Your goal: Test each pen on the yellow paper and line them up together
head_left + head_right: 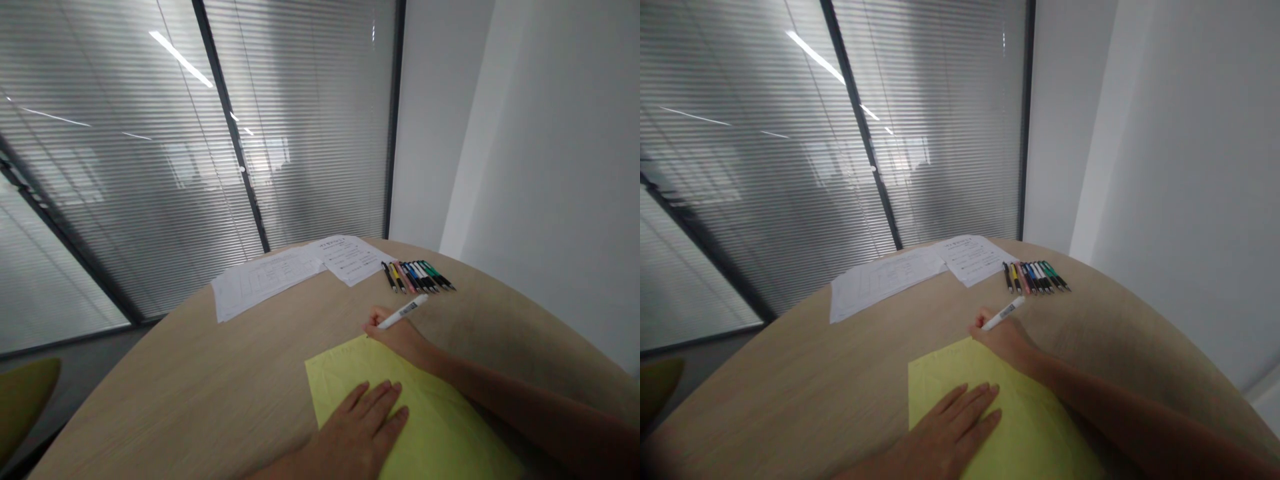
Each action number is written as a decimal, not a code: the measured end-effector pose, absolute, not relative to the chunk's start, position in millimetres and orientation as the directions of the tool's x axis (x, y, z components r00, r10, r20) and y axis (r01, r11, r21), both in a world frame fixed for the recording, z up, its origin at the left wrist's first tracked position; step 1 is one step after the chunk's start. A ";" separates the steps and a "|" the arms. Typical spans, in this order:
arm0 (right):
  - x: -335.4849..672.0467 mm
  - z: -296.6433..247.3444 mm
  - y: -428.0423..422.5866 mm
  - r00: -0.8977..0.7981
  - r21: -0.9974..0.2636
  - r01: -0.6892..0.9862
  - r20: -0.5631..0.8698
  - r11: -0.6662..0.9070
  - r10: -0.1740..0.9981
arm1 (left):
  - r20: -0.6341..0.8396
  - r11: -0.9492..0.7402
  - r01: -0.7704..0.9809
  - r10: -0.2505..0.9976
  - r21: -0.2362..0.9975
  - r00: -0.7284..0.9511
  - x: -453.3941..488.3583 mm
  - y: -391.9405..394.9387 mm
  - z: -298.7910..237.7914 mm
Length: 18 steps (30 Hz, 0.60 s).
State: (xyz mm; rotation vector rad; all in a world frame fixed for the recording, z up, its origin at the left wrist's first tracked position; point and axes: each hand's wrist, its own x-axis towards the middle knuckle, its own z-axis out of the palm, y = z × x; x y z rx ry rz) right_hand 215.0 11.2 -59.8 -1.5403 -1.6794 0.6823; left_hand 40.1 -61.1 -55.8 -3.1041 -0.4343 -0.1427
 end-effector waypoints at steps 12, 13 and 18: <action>214.8 -62.9 12.7 0.043 -0.737 0.668 0.179 0.105 0.983 | 0.088 -0.963 0.269 0.267 -0.016 0.960 41.0 -62.5 -55.9; 214.4 -61.8 12.1 0.049 -0.735 0.670 0.179 0.100 0.983 | 0.090 -0.963 0.268 0.266 -0.019 0.960 41.0 -62.5 -56.0; 214.6 -61.7 12.6 0.063 -0.745 0.659 0.190 0.102 0.980 | 0.110 -0.962 0.270 0.265 -0.032 0.958 40.9 -62.6 -57.0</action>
